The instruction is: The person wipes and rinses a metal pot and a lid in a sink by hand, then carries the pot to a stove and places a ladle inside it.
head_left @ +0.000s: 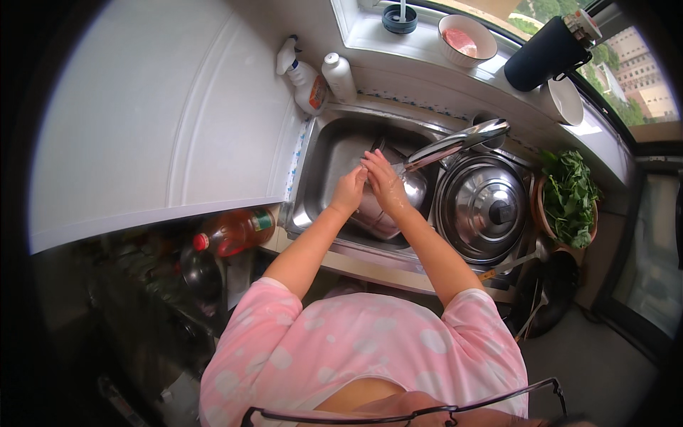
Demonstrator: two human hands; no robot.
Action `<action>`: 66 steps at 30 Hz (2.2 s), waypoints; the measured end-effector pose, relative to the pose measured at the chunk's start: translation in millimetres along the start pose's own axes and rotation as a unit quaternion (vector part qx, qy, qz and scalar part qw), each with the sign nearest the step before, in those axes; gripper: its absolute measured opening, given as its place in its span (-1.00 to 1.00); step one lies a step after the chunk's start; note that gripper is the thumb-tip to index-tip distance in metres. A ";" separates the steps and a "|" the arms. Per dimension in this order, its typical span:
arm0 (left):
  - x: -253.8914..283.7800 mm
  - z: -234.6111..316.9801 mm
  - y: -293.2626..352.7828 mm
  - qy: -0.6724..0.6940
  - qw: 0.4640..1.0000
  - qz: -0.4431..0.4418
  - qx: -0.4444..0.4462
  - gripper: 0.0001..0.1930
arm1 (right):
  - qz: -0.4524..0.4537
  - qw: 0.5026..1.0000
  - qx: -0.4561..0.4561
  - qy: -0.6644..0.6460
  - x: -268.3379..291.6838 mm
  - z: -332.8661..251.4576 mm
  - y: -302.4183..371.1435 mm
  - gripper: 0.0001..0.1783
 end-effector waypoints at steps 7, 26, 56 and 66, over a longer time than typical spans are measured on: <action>-2.2 -9.2 -7.7 0.016 1.000 0.010 0.025 -0.50 | -0.068 0.994 0.023 0.076 -1.8 -33.7 44.3 -0.53; -8.4 -9.8 -10.4 0.034 0.999 0.032 0.009 -0.55 | -0.133 0.972 0.001 0.195 1.9 -14.2 16.7 -0.41; -12.5 -14.8 -4.8 0.003 0.999 -0.031 -0.014 -0.71 | -0.158 0.909 -0.279 0.265 68.1 64.5 17.6 -0.57; -14.9 -27.0 -2.8 0.042 0.998 -0.040 0.021 -0.64 | -0.075 0.972 -0.092 0.204 38.0 -17.1 29.2 -0.50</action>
Point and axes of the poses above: each hand's wrist, its own y-axis away from the middle knuckle, its own x-axis out of the back of the hand, z = x × y, the point moved 3 cm from there along -y, towards the middle knuckle, and after that the axes turned 13 degrees about -y, right-handed, at the moved point
